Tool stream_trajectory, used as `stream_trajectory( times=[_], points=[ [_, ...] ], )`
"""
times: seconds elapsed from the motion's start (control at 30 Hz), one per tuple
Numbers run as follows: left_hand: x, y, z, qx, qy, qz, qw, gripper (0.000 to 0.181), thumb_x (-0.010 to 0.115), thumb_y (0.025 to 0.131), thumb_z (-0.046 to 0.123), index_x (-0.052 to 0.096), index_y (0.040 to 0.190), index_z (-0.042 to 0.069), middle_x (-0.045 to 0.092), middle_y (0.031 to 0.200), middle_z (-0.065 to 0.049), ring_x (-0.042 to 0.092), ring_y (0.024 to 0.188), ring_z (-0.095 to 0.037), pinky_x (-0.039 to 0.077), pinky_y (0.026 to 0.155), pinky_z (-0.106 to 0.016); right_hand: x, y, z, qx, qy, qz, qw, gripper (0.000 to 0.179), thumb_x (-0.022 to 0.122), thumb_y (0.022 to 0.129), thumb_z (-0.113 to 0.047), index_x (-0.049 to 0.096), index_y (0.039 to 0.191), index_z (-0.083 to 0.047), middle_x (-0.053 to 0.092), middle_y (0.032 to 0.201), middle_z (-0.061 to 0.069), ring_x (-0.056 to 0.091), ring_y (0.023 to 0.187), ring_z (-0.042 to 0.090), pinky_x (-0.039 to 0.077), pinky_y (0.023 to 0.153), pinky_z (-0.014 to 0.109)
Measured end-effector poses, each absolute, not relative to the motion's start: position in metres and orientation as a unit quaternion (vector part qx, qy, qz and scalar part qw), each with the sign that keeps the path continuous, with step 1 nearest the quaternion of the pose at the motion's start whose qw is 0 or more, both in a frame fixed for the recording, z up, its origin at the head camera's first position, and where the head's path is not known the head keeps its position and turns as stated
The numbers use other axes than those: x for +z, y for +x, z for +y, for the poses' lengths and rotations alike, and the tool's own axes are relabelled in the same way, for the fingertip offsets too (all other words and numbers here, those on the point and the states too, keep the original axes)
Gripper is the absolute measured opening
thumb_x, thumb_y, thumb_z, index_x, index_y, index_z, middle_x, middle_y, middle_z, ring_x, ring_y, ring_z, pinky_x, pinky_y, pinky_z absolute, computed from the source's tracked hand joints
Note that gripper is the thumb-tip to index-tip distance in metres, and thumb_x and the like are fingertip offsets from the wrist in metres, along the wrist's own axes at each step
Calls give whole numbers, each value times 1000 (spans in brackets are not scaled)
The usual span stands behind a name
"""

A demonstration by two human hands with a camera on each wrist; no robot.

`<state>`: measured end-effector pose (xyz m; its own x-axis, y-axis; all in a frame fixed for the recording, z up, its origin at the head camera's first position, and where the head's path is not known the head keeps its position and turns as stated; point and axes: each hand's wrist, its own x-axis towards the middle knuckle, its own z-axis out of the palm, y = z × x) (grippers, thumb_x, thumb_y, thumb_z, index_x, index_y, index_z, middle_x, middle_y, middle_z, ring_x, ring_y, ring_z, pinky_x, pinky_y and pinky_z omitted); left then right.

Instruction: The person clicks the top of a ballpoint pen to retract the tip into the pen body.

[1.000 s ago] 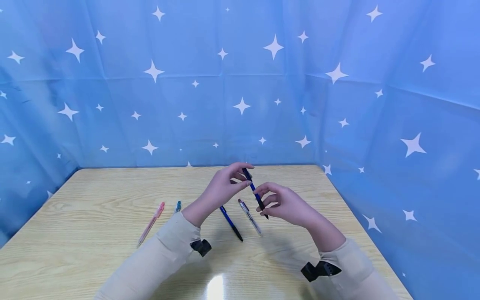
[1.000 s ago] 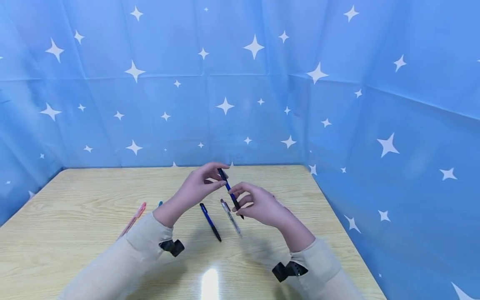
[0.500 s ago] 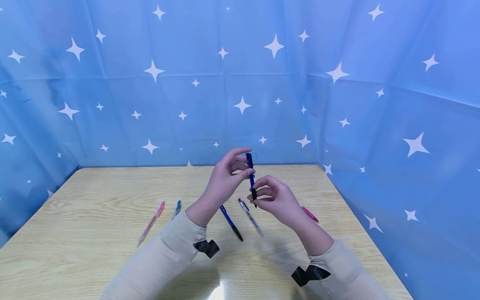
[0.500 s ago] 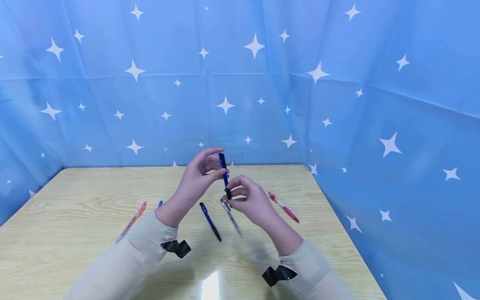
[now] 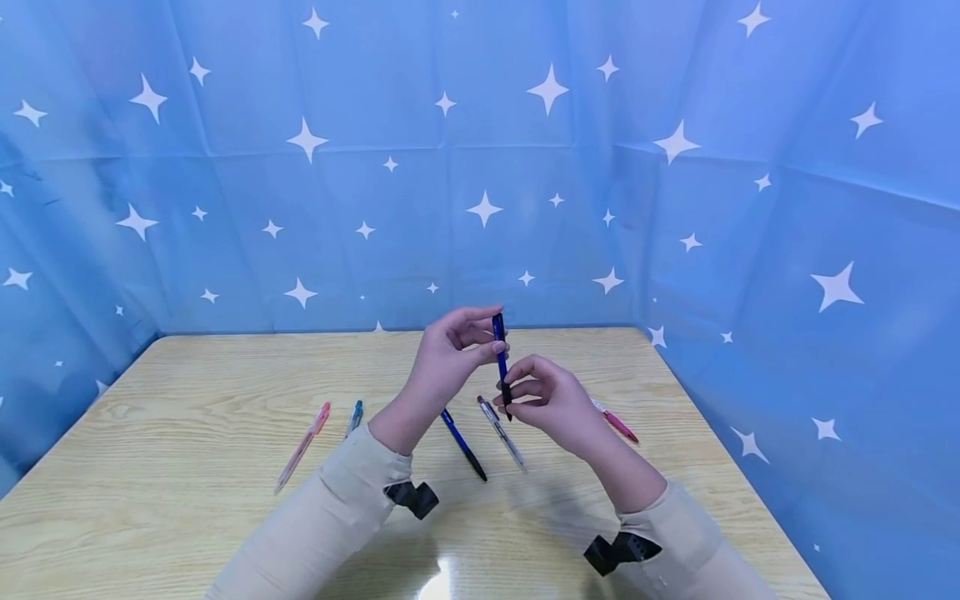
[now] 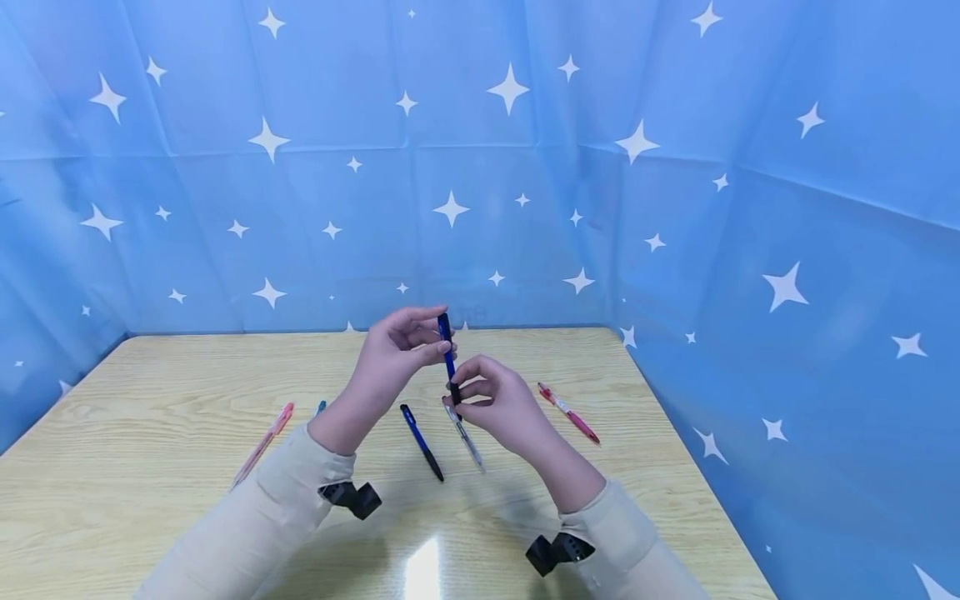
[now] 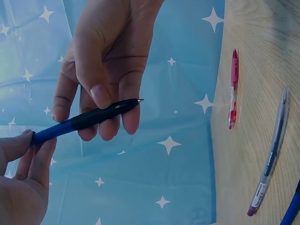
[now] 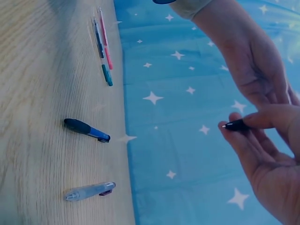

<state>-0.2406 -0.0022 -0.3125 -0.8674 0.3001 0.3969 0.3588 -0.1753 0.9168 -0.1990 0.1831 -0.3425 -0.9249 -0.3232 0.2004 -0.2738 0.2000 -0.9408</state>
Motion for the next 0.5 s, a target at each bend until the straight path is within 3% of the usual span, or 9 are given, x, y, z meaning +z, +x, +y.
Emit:
stream_trajectory(
  times=[0.3, 0.5],
  points=[
    [-314, -241, 0, -736, -241, -632, -9, 39, 68, 87, -6, 66, 124, 7, 69, 101, -18, 69, 90, -25, 56, 82, -38, -345, -198, 188, -596, -189, 780, 35, 25, 66, 87, 8, 57, 109, -3, 70, 99, 17, 64, 102, 43, 56, 83, 37],
    [-320, -245, 7, -736, -239, -633, -29, 39, 67, 89, -4, 64, 126, 8, 66, 105, -17, 69, 92, -24, 56, 83, -38, -346, -198, 195, -574, -189, 796, 31, 27, 66, 88, 8, 58, 111, -4, 70, 100, 15, 66, 100, 36, 55, 84, 39]
  ],
)
